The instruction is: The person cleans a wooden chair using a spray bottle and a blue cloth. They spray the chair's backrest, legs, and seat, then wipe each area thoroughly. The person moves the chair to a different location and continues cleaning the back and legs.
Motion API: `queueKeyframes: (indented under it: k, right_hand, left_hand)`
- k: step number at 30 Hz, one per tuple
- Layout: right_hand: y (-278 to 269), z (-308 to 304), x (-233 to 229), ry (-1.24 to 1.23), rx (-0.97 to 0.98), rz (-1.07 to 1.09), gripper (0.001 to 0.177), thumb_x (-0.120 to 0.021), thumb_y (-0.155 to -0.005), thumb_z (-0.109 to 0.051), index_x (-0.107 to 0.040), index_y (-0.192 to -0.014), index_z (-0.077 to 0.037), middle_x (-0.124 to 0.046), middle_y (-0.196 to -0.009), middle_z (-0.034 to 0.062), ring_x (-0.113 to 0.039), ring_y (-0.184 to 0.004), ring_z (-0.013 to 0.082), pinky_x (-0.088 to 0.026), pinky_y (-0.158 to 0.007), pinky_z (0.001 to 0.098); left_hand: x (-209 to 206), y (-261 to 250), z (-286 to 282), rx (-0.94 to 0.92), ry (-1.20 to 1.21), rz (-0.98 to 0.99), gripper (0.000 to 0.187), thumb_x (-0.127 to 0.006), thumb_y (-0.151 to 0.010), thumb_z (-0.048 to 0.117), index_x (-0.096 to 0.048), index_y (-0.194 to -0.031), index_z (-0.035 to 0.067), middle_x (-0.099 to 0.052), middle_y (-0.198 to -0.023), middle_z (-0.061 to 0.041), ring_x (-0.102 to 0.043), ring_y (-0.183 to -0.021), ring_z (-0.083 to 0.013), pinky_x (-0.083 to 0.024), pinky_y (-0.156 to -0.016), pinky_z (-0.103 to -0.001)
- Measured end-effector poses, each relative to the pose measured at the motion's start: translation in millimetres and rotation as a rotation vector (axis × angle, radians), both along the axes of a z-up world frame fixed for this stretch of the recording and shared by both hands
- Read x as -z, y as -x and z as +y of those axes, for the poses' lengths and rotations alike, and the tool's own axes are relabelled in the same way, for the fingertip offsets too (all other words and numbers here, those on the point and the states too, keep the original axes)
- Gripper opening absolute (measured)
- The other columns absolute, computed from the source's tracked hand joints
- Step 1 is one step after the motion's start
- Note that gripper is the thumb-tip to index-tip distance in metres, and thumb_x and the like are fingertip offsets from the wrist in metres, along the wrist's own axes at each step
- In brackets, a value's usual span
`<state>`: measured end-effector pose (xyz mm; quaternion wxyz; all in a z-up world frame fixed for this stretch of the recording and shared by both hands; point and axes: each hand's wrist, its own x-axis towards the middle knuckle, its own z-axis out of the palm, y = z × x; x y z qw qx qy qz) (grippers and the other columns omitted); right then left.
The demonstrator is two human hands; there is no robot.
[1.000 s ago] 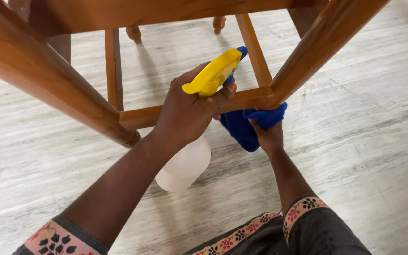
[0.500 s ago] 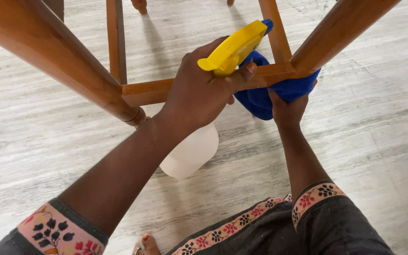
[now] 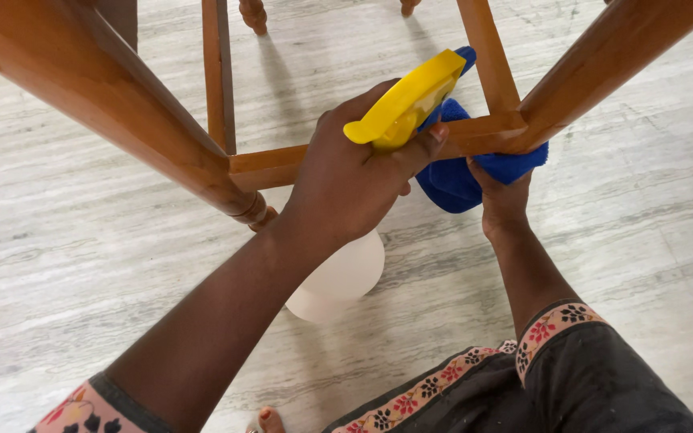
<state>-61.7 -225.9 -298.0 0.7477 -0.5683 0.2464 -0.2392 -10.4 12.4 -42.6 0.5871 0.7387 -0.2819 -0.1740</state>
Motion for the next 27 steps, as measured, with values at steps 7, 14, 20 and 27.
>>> queueKeyframes:
  k: [7,14,20,27]
  right_hand:
    - [-10.7,15.5,32.6,0.266,0.218,-0.036,0.094,-0.090,-0.087,-0.013,-0.029,-0.159,-0.008,-0.046,-0.157,0.0101,-0.047,-0.148,0.0256,-0.038,-0.127,0.0394]
    - [-18.2,29.4,32.7,0.159,0.347,0.197,0.106,-0.088,-0.086,-0.022,-0.013,-0.160,-0.013,-0.035,-0.159,0.0071,-0.036,-0.149,0.0217,-0.028,-0.125,0.0388]
    - [2.9,2.7,68.3,0.272,0.122,0.078,0.083,-0.091,-0.085,-0.017,-0.039,-0.148,-0.006,-0.052,-0.144,0.0116,-0.052,-0.135,0.0232,-0.043,-0.117,0.0380]
    - [9.0,-8.8,103.7,0.364,0.091,0.383,0.072,-0.092,-0.080,-0.024,-0.055,-0.139,-0.006,-0.068,-0.132,0.0088,-0.066,-0.120,0.0195,-0.052,-0.103,0.0320]
  left_hand:
    - [-1.3,3.3,5.1,-0.003,-0.001,-0.001,0.033,-0.066,-0.098,0.026,-0.067,-0.125,0.007,-0.071,-0.080,0.001,-0.063,-0.058,-0.0057,-0.054,-0.056,-0.025]
    - [-3.4,3.9,8.8,-0.002,-0.014,-0.001,0.033,-0.066,-0.099,0.025,-0.068,-0.125,0.006,-0.071,-0.079,0.001,-0.063,-0.058,-0.0056,-0.054,-0.056,-0.025]
    - [-2.0,7.1,14.0,0.000,0.006,0.016,0.028,-0.066,-0.099,0.022,-0.068,-0.122,0.006,-0.072,-0.082,0.001,-0.064,-0.063,-0.0060,-0.055,-0.059,-0.025]
    - [6.9,7.1,17.1,0.022,0.067,-0.020,0.026,-0.066,-0.101,0.019,-0.068,-0.123,0.006,-0.074,-0.094,0.000,-0.067,-0.077,-0.0058,-0.057,-0.069,-0.025]
